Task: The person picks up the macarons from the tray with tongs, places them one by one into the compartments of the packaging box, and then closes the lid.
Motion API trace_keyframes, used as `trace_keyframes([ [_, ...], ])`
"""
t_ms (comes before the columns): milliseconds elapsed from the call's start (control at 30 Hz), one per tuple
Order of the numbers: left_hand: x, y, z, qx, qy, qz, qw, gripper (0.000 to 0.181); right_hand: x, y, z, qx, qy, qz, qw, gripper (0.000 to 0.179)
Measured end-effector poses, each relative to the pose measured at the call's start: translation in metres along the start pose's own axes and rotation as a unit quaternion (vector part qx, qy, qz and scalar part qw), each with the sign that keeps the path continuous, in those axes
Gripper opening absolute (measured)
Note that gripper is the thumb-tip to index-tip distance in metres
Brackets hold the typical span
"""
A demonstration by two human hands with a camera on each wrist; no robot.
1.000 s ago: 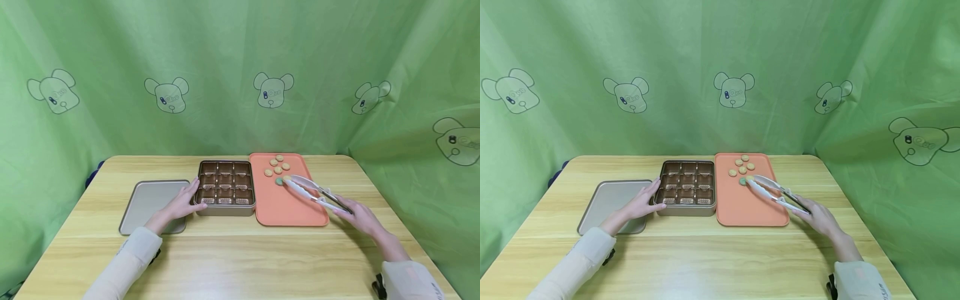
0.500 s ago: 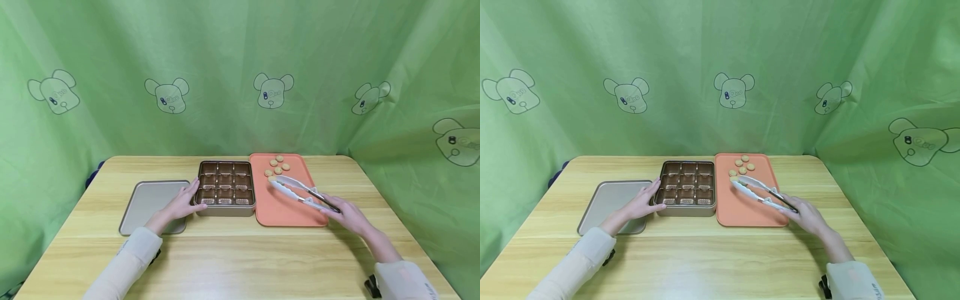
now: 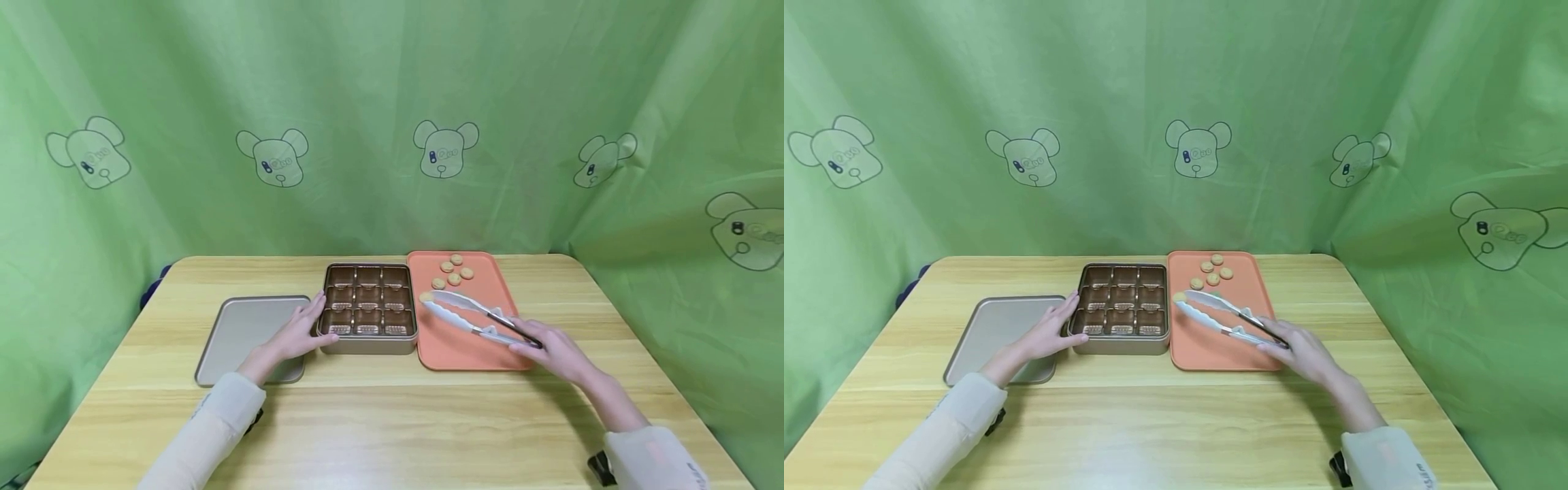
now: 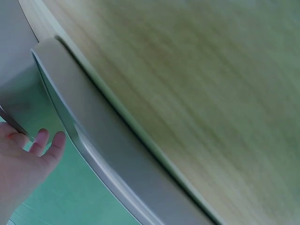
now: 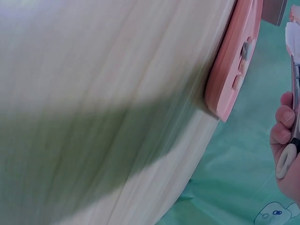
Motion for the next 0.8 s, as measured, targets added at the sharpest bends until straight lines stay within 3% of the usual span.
trace_keyframes([
  [800, 0.000, 0.000, -0.001, 0.001, 0.001, 0.001, 1.0000, 0.095, 0.009, -0.010, -0.025, 0.000, 0.048, -0.019, 0.9987, 0.051],
])
Point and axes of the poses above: each hand's wrist, its own x-axis towards the middle knuckle, its own y-axis out of the back of the hand, z = x × y, the point moved 1 cm from there along x, towards the middle knuckle, and after that the axes turned 10 degrees about z, right-handed, at the moved point
